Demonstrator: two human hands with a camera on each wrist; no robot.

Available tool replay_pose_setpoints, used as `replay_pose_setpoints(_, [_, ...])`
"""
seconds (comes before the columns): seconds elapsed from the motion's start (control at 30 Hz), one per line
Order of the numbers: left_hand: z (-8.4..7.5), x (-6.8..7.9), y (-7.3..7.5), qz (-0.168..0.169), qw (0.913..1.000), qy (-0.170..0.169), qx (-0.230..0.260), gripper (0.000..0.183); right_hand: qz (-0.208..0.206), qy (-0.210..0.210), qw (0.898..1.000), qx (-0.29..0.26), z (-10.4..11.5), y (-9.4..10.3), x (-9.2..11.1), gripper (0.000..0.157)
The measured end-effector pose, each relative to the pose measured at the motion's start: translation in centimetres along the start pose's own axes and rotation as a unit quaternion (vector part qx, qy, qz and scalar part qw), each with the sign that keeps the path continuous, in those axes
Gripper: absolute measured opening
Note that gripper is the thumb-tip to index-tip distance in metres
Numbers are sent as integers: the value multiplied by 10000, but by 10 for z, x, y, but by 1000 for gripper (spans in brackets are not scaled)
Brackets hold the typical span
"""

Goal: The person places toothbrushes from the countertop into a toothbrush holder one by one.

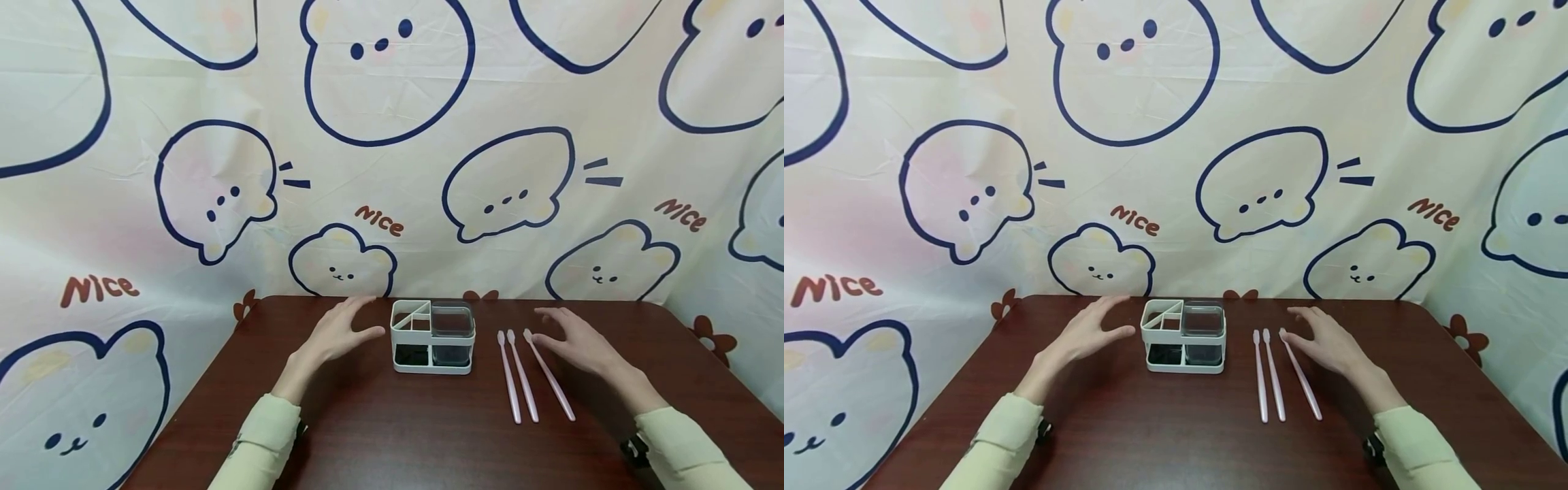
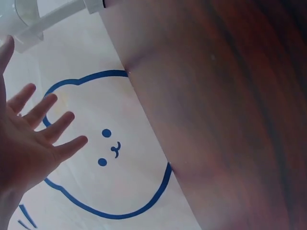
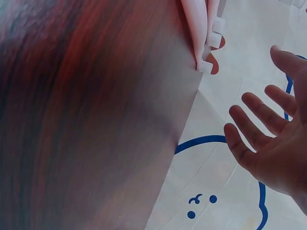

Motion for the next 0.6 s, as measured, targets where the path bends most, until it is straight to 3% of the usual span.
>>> replay_pose_setpoints(0.27, [-9,1,-5,243,9993,31,297,81,113,131,9995,-280,-2,-5,2,52])
replay_pose_setpoints(0.6, [-18,-2,-12,414,9967,66,695,84,385,115,9972,-635,-4,-8,7,53])
Point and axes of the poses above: each hand's wrist, its own x-axis away from the middle knuckle, its own y-axis out of the back of the hand, z = x × y, the point moved 2 cm from there along -x, towards the middle knuckle, and after that the axes turned 2 degrees about -x, right-handed, at the moved point
